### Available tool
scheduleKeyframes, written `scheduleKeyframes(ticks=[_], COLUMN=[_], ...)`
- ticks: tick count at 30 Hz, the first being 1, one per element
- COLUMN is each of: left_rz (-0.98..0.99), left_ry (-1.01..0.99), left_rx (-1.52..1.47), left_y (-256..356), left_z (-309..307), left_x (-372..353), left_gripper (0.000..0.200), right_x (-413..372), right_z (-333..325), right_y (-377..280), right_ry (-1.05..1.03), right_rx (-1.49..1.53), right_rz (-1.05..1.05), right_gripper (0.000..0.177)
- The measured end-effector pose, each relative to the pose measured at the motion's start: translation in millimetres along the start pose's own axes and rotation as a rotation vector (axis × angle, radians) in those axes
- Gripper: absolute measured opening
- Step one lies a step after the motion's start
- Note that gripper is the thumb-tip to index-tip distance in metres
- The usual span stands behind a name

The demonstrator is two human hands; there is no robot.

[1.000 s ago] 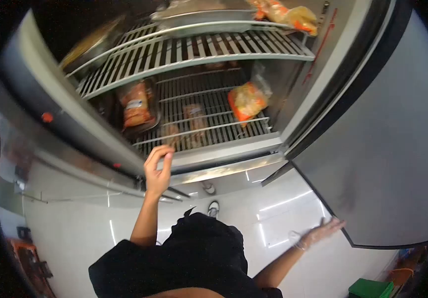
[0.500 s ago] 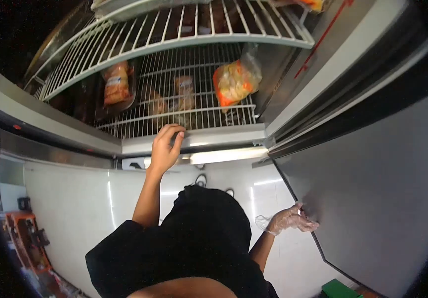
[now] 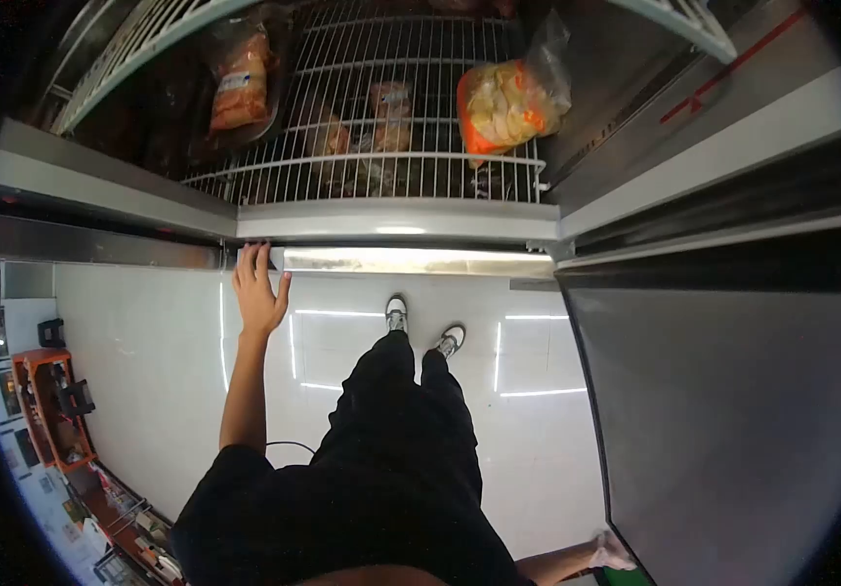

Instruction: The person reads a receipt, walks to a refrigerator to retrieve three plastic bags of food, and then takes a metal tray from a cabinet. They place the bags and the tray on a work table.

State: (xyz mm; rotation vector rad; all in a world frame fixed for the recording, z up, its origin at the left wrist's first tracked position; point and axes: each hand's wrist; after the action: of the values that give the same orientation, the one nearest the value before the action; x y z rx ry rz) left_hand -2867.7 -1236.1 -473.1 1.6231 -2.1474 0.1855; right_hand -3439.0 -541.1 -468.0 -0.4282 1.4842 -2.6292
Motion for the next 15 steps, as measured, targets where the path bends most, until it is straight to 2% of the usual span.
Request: scheduleKeyframes(ticks=[1, 3, 4, 5, 6, 7, 9, 10, 11, 13, 15], left_rz=[0.030, 0.080, 0.120, 0.123, 0.119, 0.118, 0.142, 0.096, 0.052, 0.090, 0.184], left_ry=[0.010, -0.003, 0.045, 0.045, 0.033, 0.013, 0.041, -0.019, -0.088, -0.167, -0.254], left_rx=[-0.016, -0.017, -0.025, -0.036, -0.030, -0.024, -0.030, -0.066, -0.101, -0.263, -0.461], left_y=[-8, -12, -10, -9, -9, -9, -9, -11, -14, -12, -16], left_z=[3, -4, -7, -10, -14, -18, -24, -30, -38, -65, -75], left_x=[0, 8, 13, 16, 17, 13, -12, -40, -67, -116, -153], left_gripper=[0.059, 0.062, 0.065, 0.065, 0.066, 0.066, 0.064, 0.064, 0.064, 0.054, 0.049], right_x=[9, 14, 5, -11, -30, -55, -105, -131, -157, -210, -262], right_z=[-7, -28, -27, 30, 113, 143, 172, 145, 168, 251, 291], right_y=[-16, -43, -47, -48, -48, -41, -40, -36, -34, -21, -2], right_ry=[0.217, 0.281, 0.340, 0.410, 0.490, 0.496, 0.416, 0.328, 0.342, 0.690, 0.683], right_rx=[-0.358, -1.049, -0.820, -0.565, -0.320, -0.328, -0.616, -1.092, -1.102, -0.078, -0.112], right_rz=[-0.119, -0.312, -0.232, -0.172, -0.132, -0.138, -0.338, -0.552, -0.555, -0.321, -0.347], right_gripper=[0.072, 0.065, 0.062, 0.060, 0.057, 0.057, 0.059, 0.068, 0.068, 0.075, 0.076])
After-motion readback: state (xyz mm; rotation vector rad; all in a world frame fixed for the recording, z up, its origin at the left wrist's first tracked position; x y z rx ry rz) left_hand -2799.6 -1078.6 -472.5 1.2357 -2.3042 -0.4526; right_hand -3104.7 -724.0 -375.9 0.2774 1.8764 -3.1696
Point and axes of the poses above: each hand's wrist, its own x-axis towards the middle knuckle, its own z-axis out of the palm, y = z × x, and after that the axes turned 7 degrees about y, right-handed
